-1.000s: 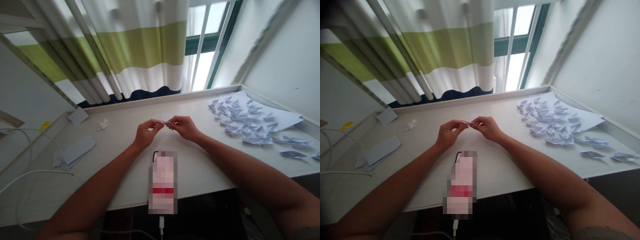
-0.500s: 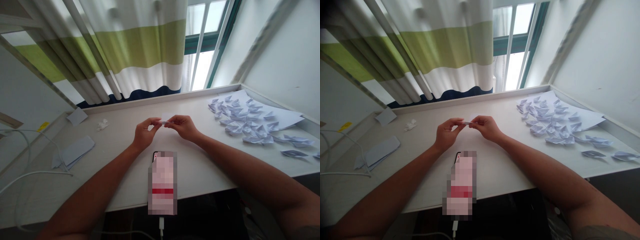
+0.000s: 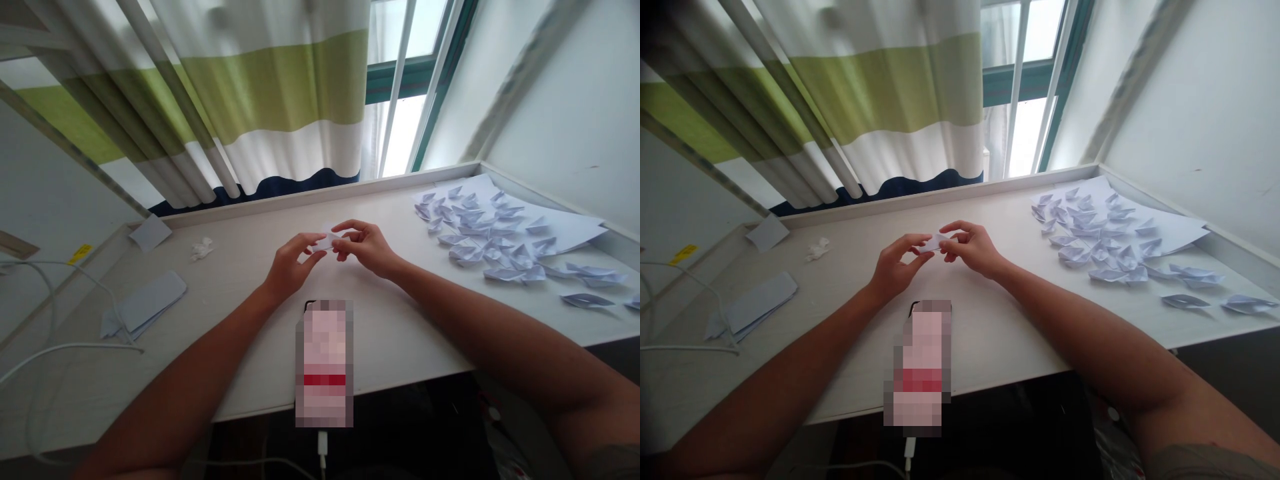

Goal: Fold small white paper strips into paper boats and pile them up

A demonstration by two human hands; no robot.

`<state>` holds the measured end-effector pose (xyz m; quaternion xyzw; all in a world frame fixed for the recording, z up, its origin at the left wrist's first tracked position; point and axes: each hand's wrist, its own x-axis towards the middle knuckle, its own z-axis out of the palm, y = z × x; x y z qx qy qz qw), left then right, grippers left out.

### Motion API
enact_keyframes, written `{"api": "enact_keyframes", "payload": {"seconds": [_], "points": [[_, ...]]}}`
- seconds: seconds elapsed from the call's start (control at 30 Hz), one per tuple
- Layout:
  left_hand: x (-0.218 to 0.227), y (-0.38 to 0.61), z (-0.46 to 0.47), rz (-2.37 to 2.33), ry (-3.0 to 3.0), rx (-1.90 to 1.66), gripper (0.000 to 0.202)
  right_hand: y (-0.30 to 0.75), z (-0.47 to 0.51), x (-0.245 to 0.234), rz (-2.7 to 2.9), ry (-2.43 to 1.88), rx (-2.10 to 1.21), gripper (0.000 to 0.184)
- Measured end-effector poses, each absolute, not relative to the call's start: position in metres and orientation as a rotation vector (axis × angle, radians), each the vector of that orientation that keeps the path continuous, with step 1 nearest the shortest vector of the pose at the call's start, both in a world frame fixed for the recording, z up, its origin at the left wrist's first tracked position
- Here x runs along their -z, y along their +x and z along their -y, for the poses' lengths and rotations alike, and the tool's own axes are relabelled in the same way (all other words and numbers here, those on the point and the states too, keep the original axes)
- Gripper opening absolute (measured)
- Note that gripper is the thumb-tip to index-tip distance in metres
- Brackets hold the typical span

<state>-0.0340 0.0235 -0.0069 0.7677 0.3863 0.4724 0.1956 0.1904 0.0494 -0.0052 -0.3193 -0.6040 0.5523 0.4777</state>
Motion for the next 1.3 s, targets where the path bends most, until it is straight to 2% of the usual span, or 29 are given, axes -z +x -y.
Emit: {"api": "enact_keyframes", "payload": {"seconds": [0.1, 0.2, 0.33, 0.47, 0.87, 1.07, 1.2, 1.3], "points": [[0.006, -0.036, -0.023, -1.093, 2.247, -1.345, 0.016, 0.190, -0.050, 0.007, 1.472, -0.785, -1.396, 0.046], [0.004, -0.035, -0.021, -1.101, 2.196, -1.376, 0.013, 0.189, -0.050, 0.010, 1.517, -0.782, -1.376, 0.046], [0.002, -0.031, -0.019, -1.138, 1.956, -1.381, 0.016, 0.189, -0.051, 0.012, 1.684, -0.785, -1.129, 0.043], [0.002, -0.027, -0.021, -1.114, 1.632, -1.317, 0.030, 0.190, -0.053, 0.012, 1.760, -0.759, -0.853, 0.031], [0.002, -0.030, -0.023, -1.057, 1.604, -1.094, 0.041, 0.187, -0.050, 0.013, 1.865, -0.789, -0.932, 0.018], [-0.001, -0.030, -0.022, -1.074, 1.595, -1.113, 0.041, 0.187, -0.052, 0.014, 1.779, -0.823, -1.092, 0.024], [-0.003, -0.030, -0.022, -1.061, 1.622, -0.999, 0.043, 0.185, -0.051, 0.016, 1.741, -0.756, -1.146, 0.024], [-0.001, -0.030, -0.023, -1.018, 1.617, -0.976, 0.042, 0.183, -0.051, 0.016, 1.662, -0.734, -1.190, 0.033]]}}
